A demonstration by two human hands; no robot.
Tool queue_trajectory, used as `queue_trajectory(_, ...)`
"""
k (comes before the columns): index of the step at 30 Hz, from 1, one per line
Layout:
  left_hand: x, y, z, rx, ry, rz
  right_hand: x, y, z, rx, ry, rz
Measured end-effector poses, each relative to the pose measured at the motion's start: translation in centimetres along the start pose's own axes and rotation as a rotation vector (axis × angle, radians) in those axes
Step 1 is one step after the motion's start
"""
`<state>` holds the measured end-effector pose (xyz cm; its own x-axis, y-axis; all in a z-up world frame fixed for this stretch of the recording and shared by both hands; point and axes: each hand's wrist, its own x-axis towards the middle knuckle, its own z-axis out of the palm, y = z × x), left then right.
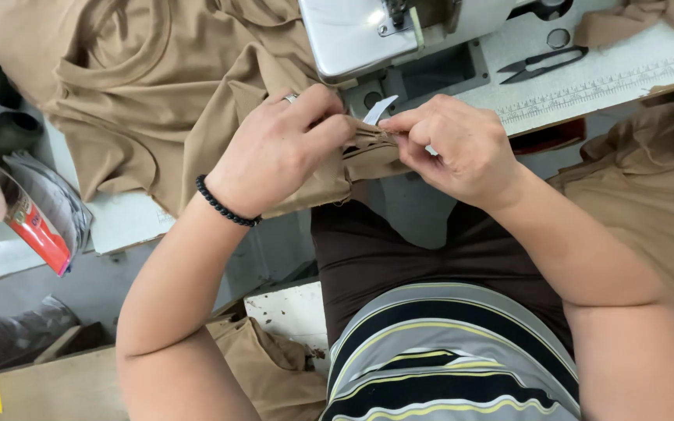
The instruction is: Aligning and folding tan fabric pieces at a sewing workstation
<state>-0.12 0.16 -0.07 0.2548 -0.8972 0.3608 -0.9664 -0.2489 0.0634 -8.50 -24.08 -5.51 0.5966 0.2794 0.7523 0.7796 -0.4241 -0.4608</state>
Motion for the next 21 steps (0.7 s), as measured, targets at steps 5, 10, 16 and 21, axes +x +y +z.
queue_trajectory(5, -0.4, 0.5, 0.0, 0.216, 0.116, -0.017, 0.6, -0.6, 0.2, -0.017, -0.007, -0.015)
queue_trajectory(10, -0.8, 0.8, 0.0, 0.297, 0.195, -0.068, 0.9, -0.7, 0.2, -0.027, -0.022, -0.059)
queue_trajectory(16, -0.8, 1.4, 0.2, 0.232, 0.198, -0.08, 0.8, -0.5, 0.5, -0.074, -0.046, -0.052)
queue_trajectory(21, -1.5, 1.7, 1.5, 0.011, 0.075, -0.313, 0.8, -0.5, 0.4, -0.079, -0.029, -0.075)
